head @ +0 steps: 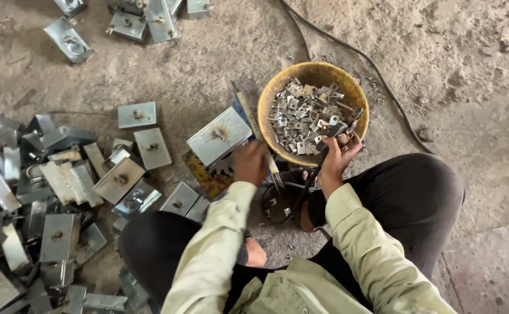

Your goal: The person uses a welding tool to join small metal brackets onto a rectangular metal component while sitting on the floor among piles of metal parts.

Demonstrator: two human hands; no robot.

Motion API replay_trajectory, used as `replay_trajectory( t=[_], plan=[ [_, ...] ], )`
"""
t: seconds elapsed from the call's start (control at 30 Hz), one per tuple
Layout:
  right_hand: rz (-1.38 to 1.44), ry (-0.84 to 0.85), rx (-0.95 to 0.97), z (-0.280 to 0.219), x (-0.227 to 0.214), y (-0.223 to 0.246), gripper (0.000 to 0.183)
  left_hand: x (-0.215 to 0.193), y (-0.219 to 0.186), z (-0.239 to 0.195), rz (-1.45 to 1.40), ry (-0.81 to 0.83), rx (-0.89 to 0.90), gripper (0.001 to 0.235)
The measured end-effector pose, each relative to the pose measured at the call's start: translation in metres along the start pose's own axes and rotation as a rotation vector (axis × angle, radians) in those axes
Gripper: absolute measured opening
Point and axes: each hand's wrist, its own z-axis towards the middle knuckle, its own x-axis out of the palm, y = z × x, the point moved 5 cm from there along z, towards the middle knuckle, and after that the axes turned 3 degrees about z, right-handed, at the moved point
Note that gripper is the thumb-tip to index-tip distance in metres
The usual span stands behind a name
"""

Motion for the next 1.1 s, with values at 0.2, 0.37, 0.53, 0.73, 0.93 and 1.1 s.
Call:
replay_trajectory(
  t=[0.2,0.37,0.53,0.73,0.93,1.1],
  plan=[
    [-0.011,-0.025,-0.053,0.007,-0.009,-0.012,0.064,0.132,-0.036,0.037,0.196,0.198,0.004,0.051],
    [-0.061,0.044,-0.093,0.001,0.001,-0.003,0.066,0.194,-0.027,0.042,0.213,0.35,-0.138,0.051],
    [-0.07,0.056,-0.083,-0.005,0.009,0.005,0.067,0.201,-0.006,0.044,-0.041,0.319,-0.196,0.023],
    [-0.073,0.104,-0.038,-0.008,0.011,-0.015,0.064,0.089,0.006,0.028,-0.43,0.045,-0.407,0.021],
    [-0.185,0.269,0.08,-0.039,0.022,-0.052,0.073,0.0,0.101,-0.073,-0.949,-0.411,-0.519,0.016],
    [-0.305,0.592,0.091,-0.086,0.056,-0.059,0.083,0.014,0.183,-0.122,-0.705,-0.786,-0.75,0.025]
  ],
)
